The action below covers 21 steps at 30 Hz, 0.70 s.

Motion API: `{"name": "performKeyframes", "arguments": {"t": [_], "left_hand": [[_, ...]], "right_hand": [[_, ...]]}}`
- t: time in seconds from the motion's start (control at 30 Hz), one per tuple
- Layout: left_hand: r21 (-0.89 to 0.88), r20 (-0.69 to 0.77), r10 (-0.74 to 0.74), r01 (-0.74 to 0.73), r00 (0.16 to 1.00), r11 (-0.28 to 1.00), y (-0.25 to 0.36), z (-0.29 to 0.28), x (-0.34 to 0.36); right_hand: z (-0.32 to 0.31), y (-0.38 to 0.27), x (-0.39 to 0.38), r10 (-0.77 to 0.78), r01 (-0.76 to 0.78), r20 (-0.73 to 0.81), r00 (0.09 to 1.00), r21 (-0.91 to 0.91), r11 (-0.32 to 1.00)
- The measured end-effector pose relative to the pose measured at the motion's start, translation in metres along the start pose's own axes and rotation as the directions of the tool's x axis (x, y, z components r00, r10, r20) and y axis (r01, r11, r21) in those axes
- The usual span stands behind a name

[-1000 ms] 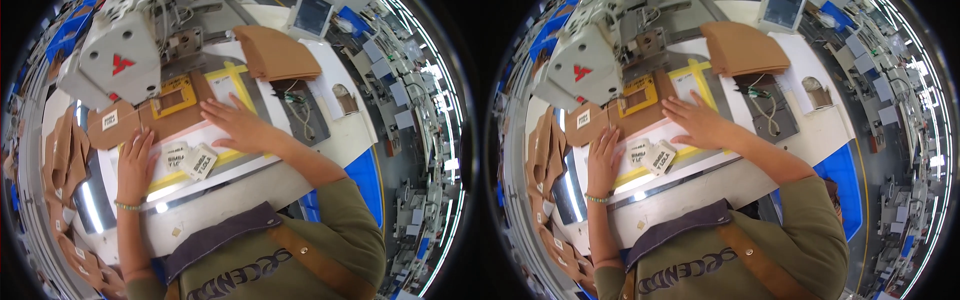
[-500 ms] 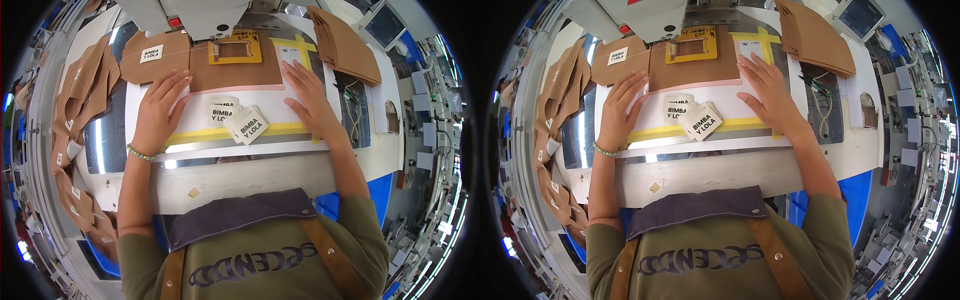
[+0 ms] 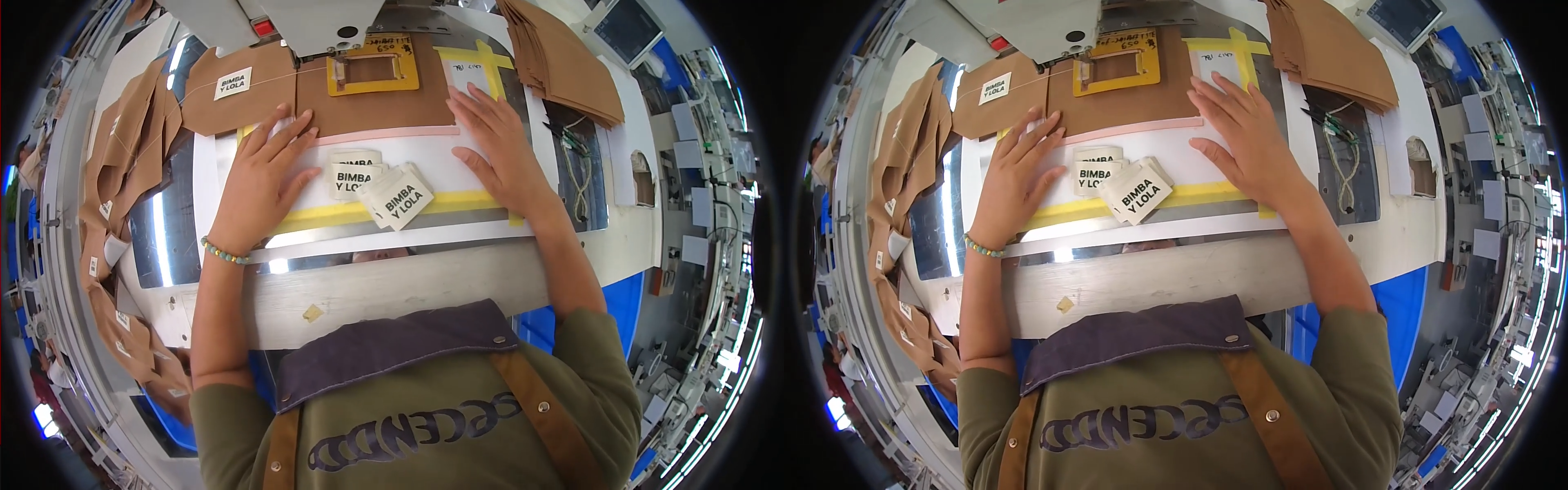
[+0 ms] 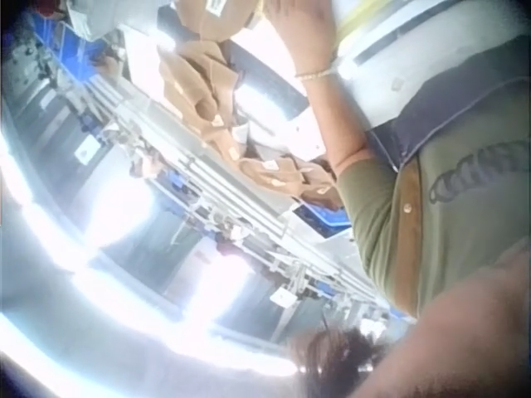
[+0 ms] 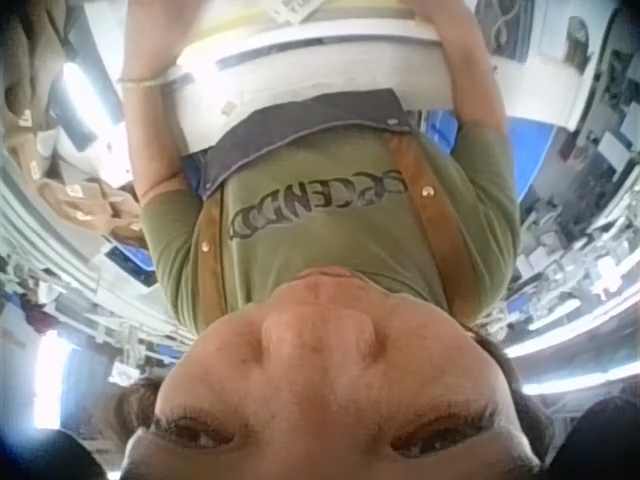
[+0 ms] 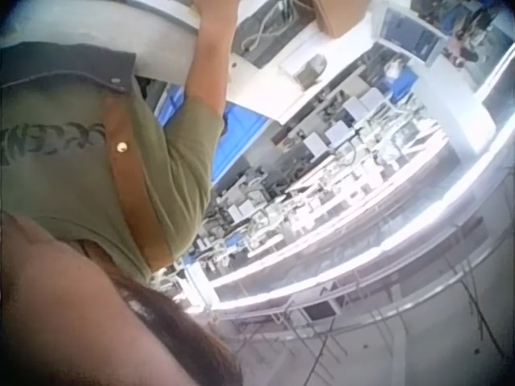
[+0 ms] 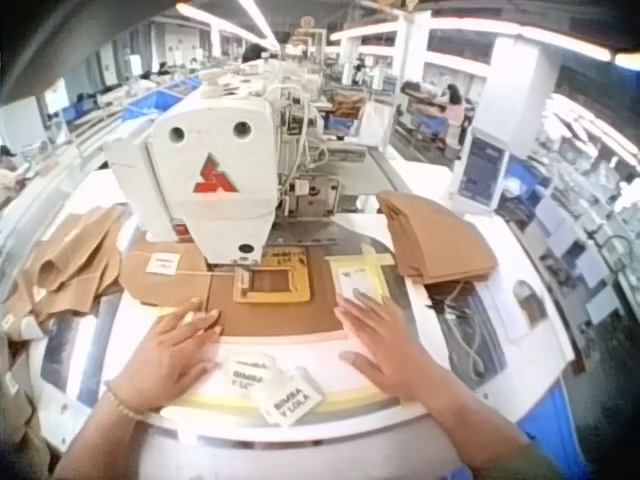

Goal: Sewing brand labels onto leather pieces using an industrial sewing machine.

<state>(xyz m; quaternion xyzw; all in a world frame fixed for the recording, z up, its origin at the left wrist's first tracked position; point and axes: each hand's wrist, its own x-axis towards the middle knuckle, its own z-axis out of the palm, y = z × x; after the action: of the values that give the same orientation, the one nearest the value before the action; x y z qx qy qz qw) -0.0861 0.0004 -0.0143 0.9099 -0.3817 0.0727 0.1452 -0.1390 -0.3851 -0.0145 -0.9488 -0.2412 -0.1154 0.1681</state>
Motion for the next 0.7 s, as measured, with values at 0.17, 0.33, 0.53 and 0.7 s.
{"name": "performKeyframes", "arguments": {"t": [0.17,0.33,0.53,0.7], "left_hand": [[-0.062,-0.092,-0.026,0.02,0.995,0.998,0.0077,-0.0034,0.0037],[0.058,0.021,-0.017,0.016,1.0,0.998,0.0026,-0.0011,0.0006],[-0.004,-0.003,-0.05,0.05,0.999,0.999,0.0007,0.0003,0.0004],[0.011,-0.012,-0.064,0.064,0.998,0.998,0.0005,-0.002,0.0012]], "right_hand": [[0.0033,0.0013,0.0006,-0.018,0.018,-0.046,0.999,0.0,1.0],[0.0007,-0.0005,-0.002,-0.021,0.031,0.16,0.987,-0.062,0.998],[0.0009,-0.0021,-0.0015,-0.003,0.004,0.085,0.996,-0.005,1.0],[0.0022,-0.0005,-0.0012,-0.028,0.034,0.108,0.994,-0.056,0.998]]}}
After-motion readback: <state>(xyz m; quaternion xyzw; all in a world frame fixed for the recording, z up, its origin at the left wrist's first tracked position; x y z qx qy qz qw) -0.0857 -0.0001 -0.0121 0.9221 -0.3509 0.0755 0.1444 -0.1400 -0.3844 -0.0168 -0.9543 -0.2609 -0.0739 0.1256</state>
